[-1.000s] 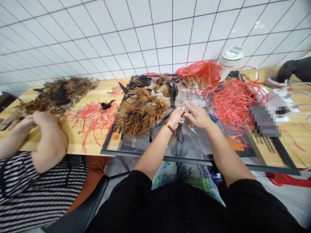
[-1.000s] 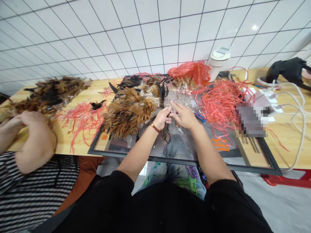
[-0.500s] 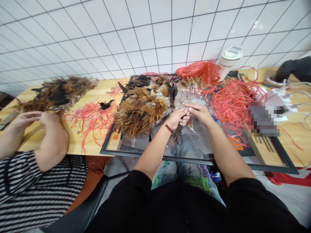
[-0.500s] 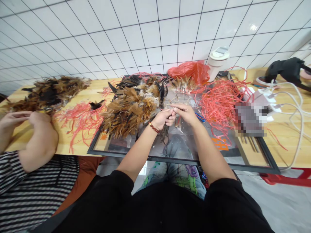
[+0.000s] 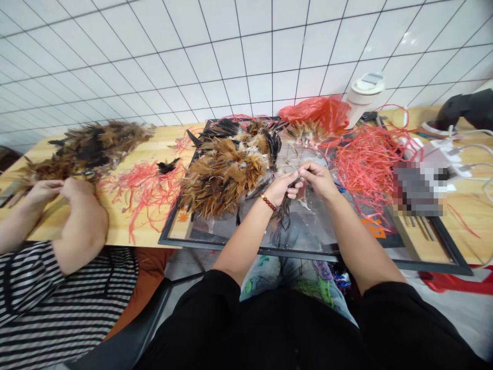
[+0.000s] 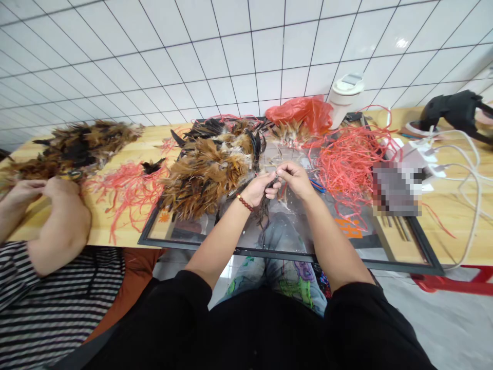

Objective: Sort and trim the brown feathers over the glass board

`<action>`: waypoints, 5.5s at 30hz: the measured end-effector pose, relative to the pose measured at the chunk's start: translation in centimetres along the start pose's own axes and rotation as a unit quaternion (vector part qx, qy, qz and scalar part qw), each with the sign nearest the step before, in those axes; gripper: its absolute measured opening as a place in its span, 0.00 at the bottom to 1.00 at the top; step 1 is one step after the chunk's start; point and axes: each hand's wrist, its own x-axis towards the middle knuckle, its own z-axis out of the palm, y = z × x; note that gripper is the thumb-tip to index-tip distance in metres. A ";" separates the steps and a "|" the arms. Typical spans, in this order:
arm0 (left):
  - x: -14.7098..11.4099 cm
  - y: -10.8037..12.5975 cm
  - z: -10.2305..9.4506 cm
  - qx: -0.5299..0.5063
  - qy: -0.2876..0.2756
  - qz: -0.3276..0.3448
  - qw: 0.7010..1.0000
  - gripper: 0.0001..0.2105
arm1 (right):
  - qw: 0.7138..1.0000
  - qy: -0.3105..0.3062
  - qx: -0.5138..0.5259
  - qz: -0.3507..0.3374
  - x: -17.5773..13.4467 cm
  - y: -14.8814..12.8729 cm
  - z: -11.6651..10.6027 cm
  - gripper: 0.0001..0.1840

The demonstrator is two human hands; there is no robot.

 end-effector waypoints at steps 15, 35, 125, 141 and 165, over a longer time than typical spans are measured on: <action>0.1 -0.4 1.1 0.072 0.099 0.034 0.992 0.10 | 0.998 0.034 -0.044 0.004 0.1 0.4 0.4 0.23; -0.1 0.5 1.4 0.066 0.156 0.068 0.983 0.11 | 0.774 0.090 -0.626 0.031 0.1 -1.7 -5.2 0.16; 0.5 -0.2 0.4 0.466 0.245 0.189 0.829 0.11 | 0.903 -0.119 -0.403 -0.091 -1.5 -5.7 -2.6 0.11; -1.0 0.1 2.4 0.342 0.005 -0.015 0.940 0.12 | 0.977 -0.140 -0.162 0.019 -1.2 -4.7 -2.3 0.17; -0.7 0.3 2.5 -0.034 0.021 0.048 0.998 0.09 | 0.998 -0.003 -0.051 0.039 -1.2 -4.3 -1.6 0.25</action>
